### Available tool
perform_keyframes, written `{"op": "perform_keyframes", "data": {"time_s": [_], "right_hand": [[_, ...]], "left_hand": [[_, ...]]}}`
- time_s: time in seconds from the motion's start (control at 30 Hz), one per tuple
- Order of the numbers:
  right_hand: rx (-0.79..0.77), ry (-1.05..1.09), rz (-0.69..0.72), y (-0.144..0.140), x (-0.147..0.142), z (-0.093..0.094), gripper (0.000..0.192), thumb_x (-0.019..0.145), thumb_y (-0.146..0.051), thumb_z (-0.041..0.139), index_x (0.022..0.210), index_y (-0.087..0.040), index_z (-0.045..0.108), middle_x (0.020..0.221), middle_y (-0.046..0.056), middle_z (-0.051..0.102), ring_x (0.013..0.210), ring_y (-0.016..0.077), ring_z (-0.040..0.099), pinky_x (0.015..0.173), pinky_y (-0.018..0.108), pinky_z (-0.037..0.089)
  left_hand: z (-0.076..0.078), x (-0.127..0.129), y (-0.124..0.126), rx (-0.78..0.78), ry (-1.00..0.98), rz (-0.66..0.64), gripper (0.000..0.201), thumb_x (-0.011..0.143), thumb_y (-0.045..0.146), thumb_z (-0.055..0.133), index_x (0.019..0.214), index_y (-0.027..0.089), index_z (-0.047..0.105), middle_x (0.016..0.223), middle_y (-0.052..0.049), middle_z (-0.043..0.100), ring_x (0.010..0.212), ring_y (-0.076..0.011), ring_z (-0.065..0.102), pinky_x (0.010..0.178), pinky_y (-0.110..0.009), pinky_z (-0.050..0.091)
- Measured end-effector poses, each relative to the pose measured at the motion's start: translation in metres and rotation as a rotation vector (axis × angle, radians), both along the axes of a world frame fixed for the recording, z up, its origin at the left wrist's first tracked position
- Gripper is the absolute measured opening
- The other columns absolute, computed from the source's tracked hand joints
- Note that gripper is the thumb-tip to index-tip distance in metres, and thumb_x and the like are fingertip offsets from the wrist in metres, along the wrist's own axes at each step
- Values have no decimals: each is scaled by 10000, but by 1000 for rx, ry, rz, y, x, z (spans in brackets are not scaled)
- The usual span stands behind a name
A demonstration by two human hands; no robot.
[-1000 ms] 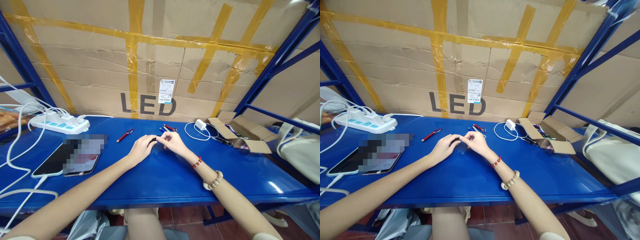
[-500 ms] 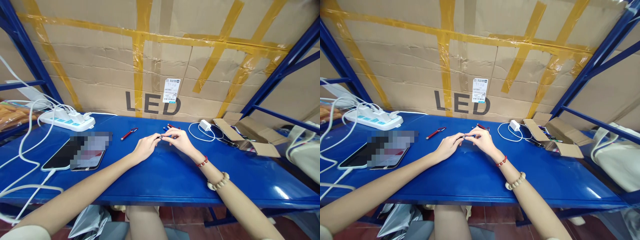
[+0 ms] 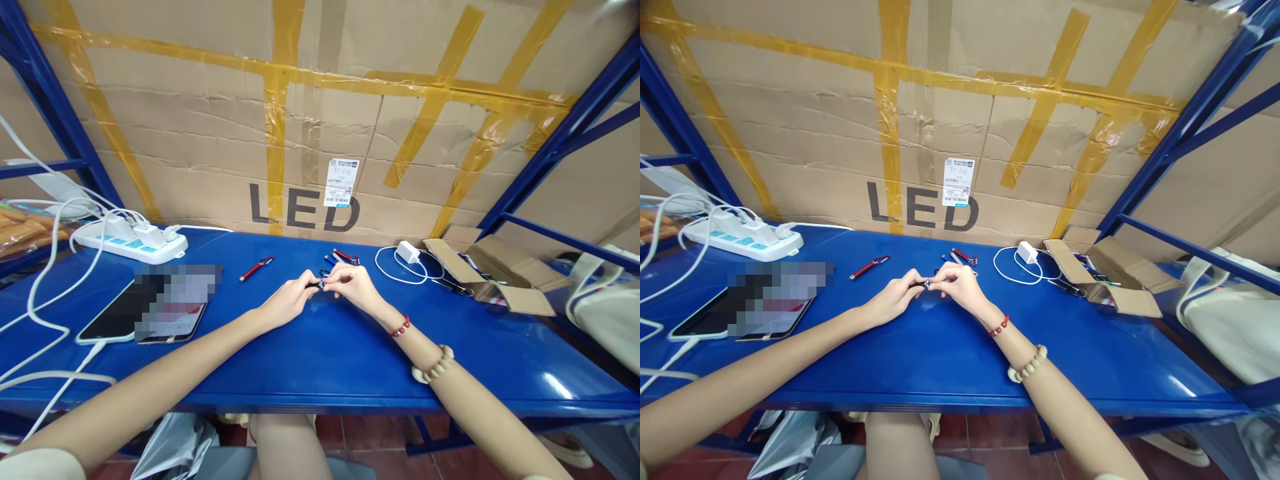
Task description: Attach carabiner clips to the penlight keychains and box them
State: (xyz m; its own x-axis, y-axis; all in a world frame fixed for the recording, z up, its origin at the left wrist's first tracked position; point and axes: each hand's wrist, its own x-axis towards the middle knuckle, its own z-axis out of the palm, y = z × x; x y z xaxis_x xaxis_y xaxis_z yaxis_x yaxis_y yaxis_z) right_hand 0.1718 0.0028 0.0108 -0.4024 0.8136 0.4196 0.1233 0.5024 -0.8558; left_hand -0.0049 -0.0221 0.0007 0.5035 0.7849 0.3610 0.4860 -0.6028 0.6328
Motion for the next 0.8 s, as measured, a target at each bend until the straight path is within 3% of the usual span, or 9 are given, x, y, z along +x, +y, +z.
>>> {"op": "perform_keyframes", "data": {"time_s": [0.23, 0.53, 0.8], "right_hand": [[48, -62, 25, 0, 1, -1, 202, 596, -331, 684, 603, -141, 620, 673, 4, 510, 437, 67, 490, 410, 224, 449], [109, -187, -71, -4, -1, 0, 271, 658, -390, 620, 590, -140, 539, 639, -1, 509, 436, 75, 503, 433, 220, 419], [-45, -157, -105, -8, -6, 5, 314, 659, -433, 596, 576, -151, 487, 460, -17, 509, 390, 90, 478, 395, 204, 378]], "left_hand": [[0, 0, 1, 60, 29, 0, 69, 848, 226, 330, 814, 202, 385, 919, -21, 578, 799, -171, 560, 649, -245, 394], [-5, 0, 4, 135, 16, 30, 83, 850, 238, 348, 829, 201, 419, 928, -20, 581, 850, -173, 562, 684, -246, 409], [-5, 1, 3, 181, -13, 68, 82, 850, 235, 376, 861, 197, 447, 893, -1, 582, 808, -146, 565, 661, -219, 407]]}}
